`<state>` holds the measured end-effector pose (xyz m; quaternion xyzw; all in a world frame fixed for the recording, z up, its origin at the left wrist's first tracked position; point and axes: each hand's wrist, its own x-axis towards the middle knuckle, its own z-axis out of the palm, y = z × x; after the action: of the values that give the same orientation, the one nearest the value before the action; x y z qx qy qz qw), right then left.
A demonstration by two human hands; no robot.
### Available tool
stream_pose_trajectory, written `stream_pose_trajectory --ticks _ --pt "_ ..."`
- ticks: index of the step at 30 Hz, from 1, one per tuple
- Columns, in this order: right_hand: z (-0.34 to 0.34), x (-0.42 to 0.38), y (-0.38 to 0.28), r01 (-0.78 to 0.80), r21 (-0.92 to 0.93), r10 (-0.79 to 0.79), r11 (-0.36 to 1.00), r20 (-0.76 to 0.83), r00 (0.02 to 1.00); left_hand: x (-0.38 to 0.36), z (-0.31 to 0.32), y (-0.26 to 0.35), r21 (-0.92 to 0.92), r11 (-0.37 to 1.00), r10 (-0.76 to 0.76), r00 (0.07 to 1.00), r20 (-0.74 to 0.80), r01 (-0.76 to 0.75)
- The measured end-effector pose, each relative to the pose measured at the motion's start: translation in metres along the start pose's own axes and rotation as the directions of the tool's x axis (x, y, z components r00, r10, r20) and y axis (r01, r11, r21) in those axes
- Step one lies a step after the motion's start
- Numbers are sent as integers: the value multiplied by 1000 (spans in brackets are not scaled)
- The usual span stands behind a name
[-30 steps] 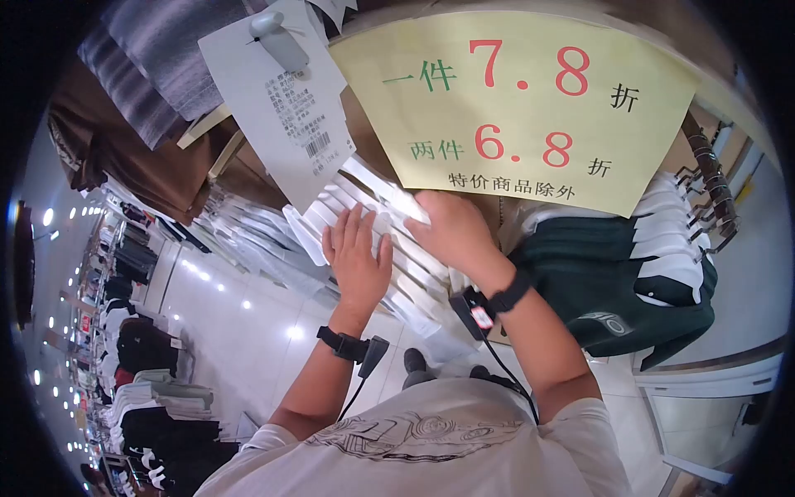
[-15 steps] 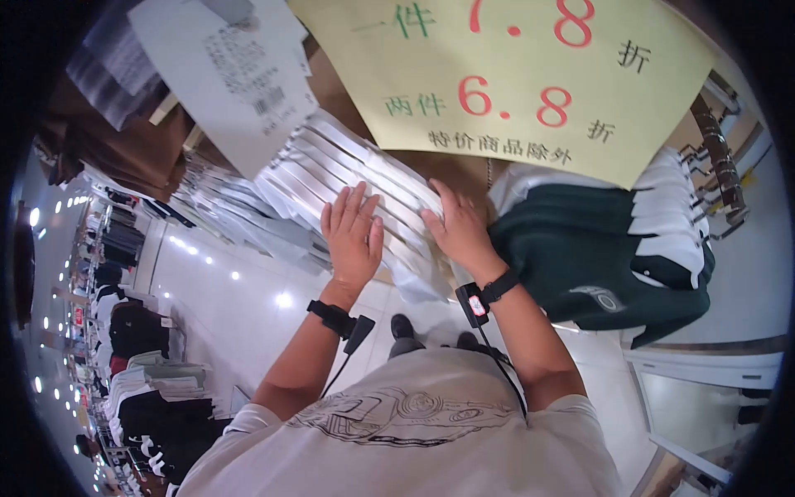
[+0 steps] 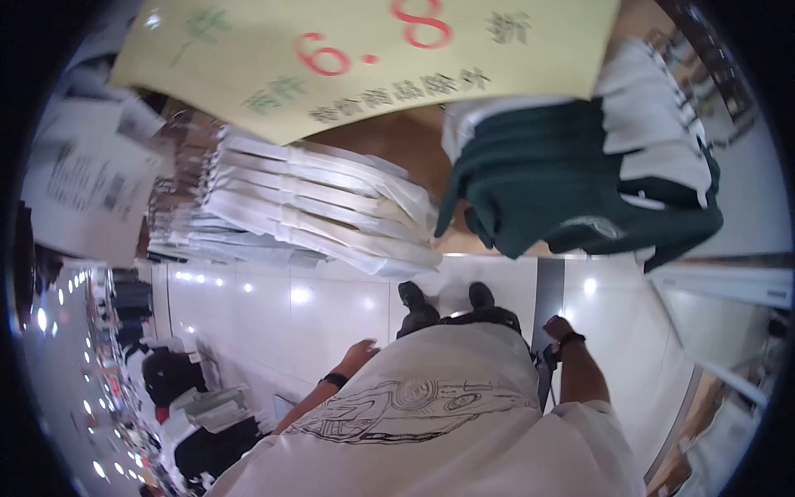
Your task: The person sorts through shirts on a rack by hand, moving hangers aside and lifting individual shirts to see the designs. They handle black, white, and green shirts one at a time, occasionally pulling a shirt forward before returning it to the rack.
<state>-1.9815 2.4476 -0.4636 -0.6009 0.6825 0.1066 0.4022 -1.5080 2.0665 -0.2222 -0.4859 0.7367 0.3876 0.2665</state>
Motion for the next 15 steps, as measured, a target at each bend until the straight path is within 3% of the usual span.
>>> stream_pose_trajectory --ticks 1,2,3,5,7,8,9,10,11,13,14,15 --pt "49 -9 17 -104 539 168 836 -71 983 3 18 -72 155 987 26 999 39 -31" --pt "60 -22 9 -124 562 186 817 -54 981 7 28 -119 300 951 52 995 80 -74" --pt "56 -31 4 -102 394 123 913 -29 992 -25 7 -82 229 949 -219 976 -12 216" --pt "37 -36 4 6 14 -7 1000 57 998 -30 -7 -86 149 982 -112 992 -64 120" --pt "44 2 2 -104 133 96 986 65 993 -21 -22 -50 115 993 10 955 -296 26" --pt "29 13 -5 -60 60 67 996 -127 990 -15 -36 -16 167 977 183 918 -351 -131" --pt "10 23 -17 -42 -20 34 999 -312 949 -13 -51 27 227 931 357 849 -389 -287" --pt "-1 35 -24 48 378 132 925 -438 889 -17 -69 81 247 874 484 797 -362 -419" --pt "-14 49 -30 198 683 276 703 -519 809 -27 -87 139 262 794 608 721 -333 -548" --pt "-131 9 -88 71 958 543 278 -218 811 -59 -119 234 484 440 896 405 -181 -757" --pt "-128 21 -87 139 929 524 343 -313 792 -76 -134 267 488 402 914 372 -162 -775" --pt "-130 29 -84 202 888 501 412 -406 764 -91 -146 297 559 180 984 147 -104 -809"
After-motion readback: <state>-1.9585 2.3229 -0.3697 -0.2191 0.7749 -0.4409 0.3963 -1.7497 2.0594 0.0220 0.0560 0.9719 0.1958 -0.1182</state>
